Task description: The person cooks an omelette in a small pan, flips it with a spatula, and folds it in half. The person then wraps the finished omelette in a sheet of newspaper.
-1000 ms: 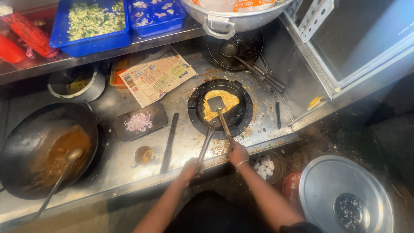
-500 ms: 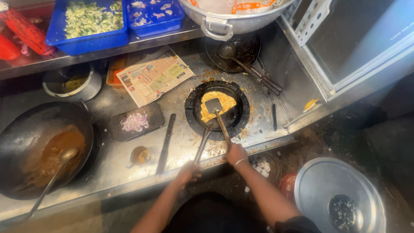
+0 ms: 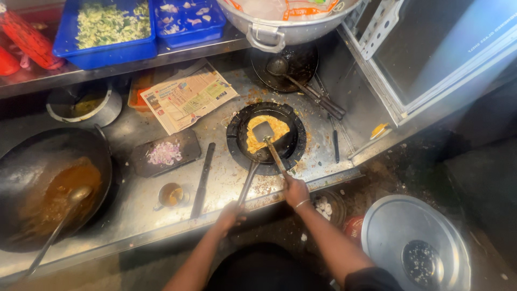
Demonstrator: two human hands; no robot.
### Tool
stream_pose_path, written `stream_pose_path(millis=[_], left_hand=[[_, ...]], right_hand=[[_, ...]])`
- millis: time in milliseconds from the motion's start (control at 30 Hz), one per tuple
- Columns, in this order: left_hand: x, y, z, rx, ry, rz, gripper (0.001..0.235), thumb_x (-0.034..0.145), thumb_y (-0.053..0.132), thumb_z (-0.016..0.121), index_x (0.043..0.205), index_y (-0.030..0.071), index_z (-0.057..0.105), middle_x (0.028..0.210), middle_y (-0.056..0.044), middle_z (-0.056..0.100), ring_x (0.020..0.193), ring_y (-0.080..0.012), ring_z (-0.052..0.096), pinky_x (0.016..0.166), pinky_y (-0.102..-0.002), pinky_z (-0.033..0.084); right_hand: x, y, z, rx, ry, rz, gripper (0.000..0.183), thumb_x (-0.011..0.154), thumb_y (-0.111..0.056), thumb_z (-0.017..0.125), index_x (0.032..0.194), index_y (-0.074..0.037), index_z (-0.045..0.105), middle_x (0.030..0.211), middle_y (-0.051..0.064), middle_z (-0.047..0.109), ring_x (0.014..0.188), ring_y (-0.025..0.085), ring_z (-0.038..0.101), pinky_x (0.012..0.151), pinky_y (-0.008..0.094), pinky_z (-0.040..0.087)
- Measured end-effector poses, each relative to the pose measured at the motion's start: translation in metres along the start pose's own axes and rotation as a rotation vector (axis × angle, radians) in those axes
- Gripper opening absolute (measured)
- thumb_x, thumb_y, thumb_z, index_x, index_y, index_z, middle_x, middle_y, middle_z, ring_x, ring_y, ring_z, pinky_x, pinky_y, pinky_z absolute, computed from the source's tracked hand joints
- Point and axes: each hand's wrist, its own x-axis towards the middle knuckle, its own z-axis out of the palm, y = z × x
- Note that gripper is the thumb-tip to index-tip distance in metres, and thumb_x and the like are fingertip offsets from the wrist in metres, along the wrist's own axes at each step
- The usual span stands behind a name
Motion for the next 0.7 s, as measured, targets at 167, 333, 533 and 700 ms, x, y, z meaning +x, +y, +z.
stream_pose_path(millis=[167,333,533,700], left_hand=[[0.0,-0.007,0.0,-0.021,0.006,0.031,0.038,0.1,0.044,0.055,0.121,0.012,0.059,0.11,-0.007,0.074,0.096,-0.0189,0.068,0.083,-0.037,0.054],[-0.004,-0.004,0.002,-0.024,0.018,0.021,0.038,0.1,0.044,0.054,0.118,0.012,0.059,0.108,-0.005,0.074,0.094,-0.0176,0.068,0.082,-0.036,0.055],[-0.002,0.0,0.001,-0.021,0.04,0.021,0.023,0.095,0.027,0.064,0.109,0.009,0.062,0.094,-0.007,0.07,0.08,-0.0162,0.062,0.071,-0.032,0.053],[-0.002,-0.006,0.0,-0.042,0.057,0.061,0.022,0.096,0.029,0.063,0.1,0.007,0.064,0.084,-0.005,0.069,0.07,-0.0143,0.059,0.062,-0.029,0.049]], right_hand=[[0.0,0.014,-0.012,-0.027,0.026,0.053,0.038,0.09,-0.017,0.062,0.128,-0.016,0.072,0.082,0.028,0.069,0.077,0.046,0.068,0.077,0.053,0.056],[0.005,0.008,-0.023,0.035,0.023,0.068,0.035,0.091,-0.017,0.063,0.123,-0.011,0.073,0.085,0.029,0.07,0.081,0.045,0.07,0.077,0.051,0.058],[-0.034,-0.015,-0.064,0.173,0.205,-0.076,0.031,0.09,-0.015,0.071,0.119,-0.005,0.076,0.089,0.026,0.075,0.081,0.038,0.072,0.075,0.045,0.057],[-0.06,-0.026,-0.093,0.011,-0.247,0.271,0.03,0.092,-0.017,0.069,0.121,-0.01,0.075,0.091,0.017,0.079,0.076,0.028,0.077,0.075,0.04,0.061]])
